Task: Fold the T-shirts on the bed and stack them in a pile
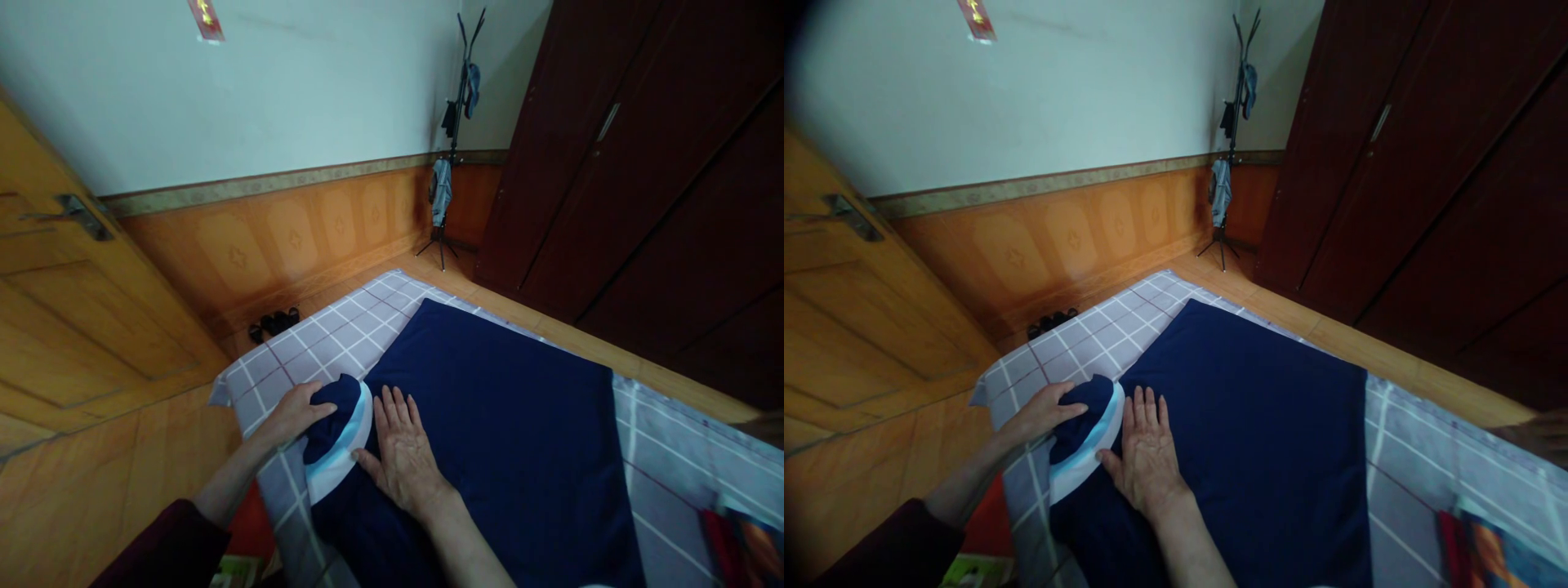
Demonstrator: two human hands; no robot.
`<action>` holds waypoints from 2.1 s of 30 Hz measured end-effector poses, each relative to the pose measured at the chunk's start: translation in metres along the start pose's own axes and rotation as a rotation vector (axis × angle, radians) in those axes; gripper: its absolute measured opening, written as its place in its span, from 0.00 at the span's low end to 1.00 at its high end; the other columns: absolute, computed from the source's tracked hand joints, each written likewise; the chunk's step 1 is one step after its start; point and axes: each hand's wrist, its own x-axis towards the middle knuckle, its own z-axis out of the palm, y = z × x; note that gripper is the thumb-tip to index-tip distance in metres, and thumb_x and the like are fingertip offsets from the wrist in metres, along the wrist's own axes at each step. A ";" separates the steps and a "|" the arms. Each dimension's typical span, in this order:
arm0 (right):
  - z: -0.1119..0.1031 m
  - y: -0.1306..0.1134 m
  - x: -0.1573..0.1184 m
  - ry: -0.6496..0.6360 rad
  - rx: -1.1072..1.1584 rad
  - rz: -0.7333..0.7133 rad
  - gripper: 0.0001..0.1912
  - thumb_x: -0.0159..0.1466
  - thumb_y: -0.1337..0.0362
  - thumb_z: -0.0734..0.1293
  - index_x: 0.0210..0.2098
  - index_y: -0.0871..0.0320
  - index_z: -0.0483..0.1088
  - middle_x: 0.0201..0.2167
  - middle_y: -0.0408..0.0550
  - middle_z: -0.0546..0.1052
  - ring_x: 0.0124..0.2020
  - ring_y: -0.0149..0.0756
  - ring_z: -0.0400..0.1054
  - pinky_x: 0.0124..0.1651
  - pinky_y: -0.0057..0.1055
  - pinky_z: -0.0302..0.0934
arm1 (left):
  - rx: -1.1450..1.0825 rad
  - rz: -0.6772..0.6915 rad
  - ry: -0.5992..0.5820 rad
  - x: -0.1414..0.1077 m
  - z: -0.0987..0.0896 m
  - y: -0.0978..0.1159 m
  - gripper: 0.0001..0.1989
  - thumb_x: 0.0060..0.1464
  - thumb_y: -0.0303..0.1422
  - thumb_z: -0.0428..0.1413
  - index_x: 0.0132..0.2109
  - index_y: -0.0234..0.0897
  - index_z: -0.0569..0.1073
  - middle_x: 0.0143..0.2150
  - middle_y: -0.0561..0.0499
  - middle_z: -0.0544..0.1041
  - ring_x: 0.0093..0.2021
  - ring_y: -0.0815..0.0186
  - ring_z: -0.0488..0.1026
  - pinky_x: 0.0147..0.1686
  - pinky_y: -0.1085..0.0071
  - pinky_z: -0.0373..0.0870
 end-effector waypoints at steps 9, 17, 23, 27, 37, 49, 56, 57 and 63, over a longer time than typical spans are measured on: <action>0.004 0.003 0.001 0.003 0.035 -0.007 0.43 0.63 0.41 0.55 0.65 0.68 0.50 0.67 0.63 0.45 0.67 0.54 0.34 0.66 0.52 0.30 | -0.119 0.302 0.045 -0.020 0.015 0.043 0.09 0.47 0.30 0.55 0.38 0.36 0.68 0.36 0.51 0.74 0.39 0.64 0.72 0.40 0.70 0.67; 0.000 0.020 0.000 0.077 0.100 0.002 0.34 0.58 0.61 0.65 0.61 0.68 0.58 0.65 0.62 0.53 0.67 0.52 0.40 0.66 0.47 0.39 | 0.326 0.560 -0.045 -0.052 0.061 0.055 0.21 0.51 0.22 0.50 0.51 0.43 0.70 0.50 0.52 0.75 0.51 0.64 0.70 0.54 0.67 0.63; -0.003 0.038 0.008 0.377 0.258 0.230 0.19 0.65 0.68 0.55 0.47 0.68 0.72 0.53 0.61 0.70 0.59 0.43 0.58 0.61 0.38 0.51 | 0.398 0.623 -0.180 -0.060 0.080 0.033 0.29 0.53 0.20 0.48 0.61 0.43 0.59 0.58 0.49 0.69 0.57 0.65 0.65 0.58 0.65 0.60; -0.007 0.037 0.008 0.405 0.318 0.254 0.22 0.67 0.53 0.56 0.41 0.61 0.75 0.50 0.56 0.72 0.58 0.44 0.59 0.58 0.40 0.55 | 0.395 0.631 -0.206 -0.060 0.085 0.028 0.29 0.54 0.20 0.47 0.61 0.45 0.59 0.57 0.49 0.69 0.55 0.65 0.66 0.56 0.65 0.62; 0.008 0.042 0.010 0.441 0.237 0.223 0.11 0.59 0.69 0.59 0.35 0.60 0.73 0.51 0.57 0.71 0.58 0.47 0.57 0.58 0.44 0.56 | 0.686 0.538 -0.072 -0.064 0.064 0.018 0.07 0.53 0.31 0.56 0.42 0.39 0.72 0.39 0.49 0.74 0.42 0.61 0.71 0.42 0.67 0.66; 0.010 0.045 0.010 0.499 0.262 0.222 0.13 0.60 0.67 0.58 0.37 0.61 0.74 0.49 0.57 0.72 0.55 0.46 0.60 0.57 0.44 0.57 | 0.536 0.365 -0.064 -0.051 0.080 0.025 0.04 0.56 0.30 0.51 0.35 0.39 0.70 0.29 0.55 0.74 0.30 0.68 0.70 0.31 0.74 0.61; 0.011 0.048 0.012 0.533 0.270 0.255 0.15 0.62 0.66 0.57 0.36 0.60 0.75 0.47 0.57 0.73 0.55 0.45 0.60 0.57 0.42 0.57 | 0.677 0.477 -0.253 -0.056 0.076 0.026 0.04 0.54 0.32 0.57 0.38 0.40 0.70 0.34 0.54 0.75 0.33 0.67 0.71 0.33 0.74 0.60; 0.011 0.048 0.012 0.536 0.270 0.262 0.15 0.62 0.66 0.57 0.36 0.60 0.75 0.47 0.57 0.73 0.55 0.45 0.60 0.57 0.42 0.57 | 0.675 0.477 -0.250 -0.057 0.076 0.026 0.04 0.54 0.32 0.57 0.38 0.40 0.70 0.34 0.54 0.75 0.33 0.67 0.71 0.32 0.74 0.59; 0.006 0.046 0.011 0.537 0.286 0.277 0.16 0.63 0.65 0.57 0.37 0.62 0.75 0.48 0.58 0.72 0.55 0.46 0.60 0.57 0.41 0.56 | 0.644 0.387 -0.096 -0.052 0.086 0.031 0.02 0.57 0.32 0.54 0.37 0.39 0.70 0.34 0.53 0.75 0.34 0.66 0.72 0.34 0.73 0.60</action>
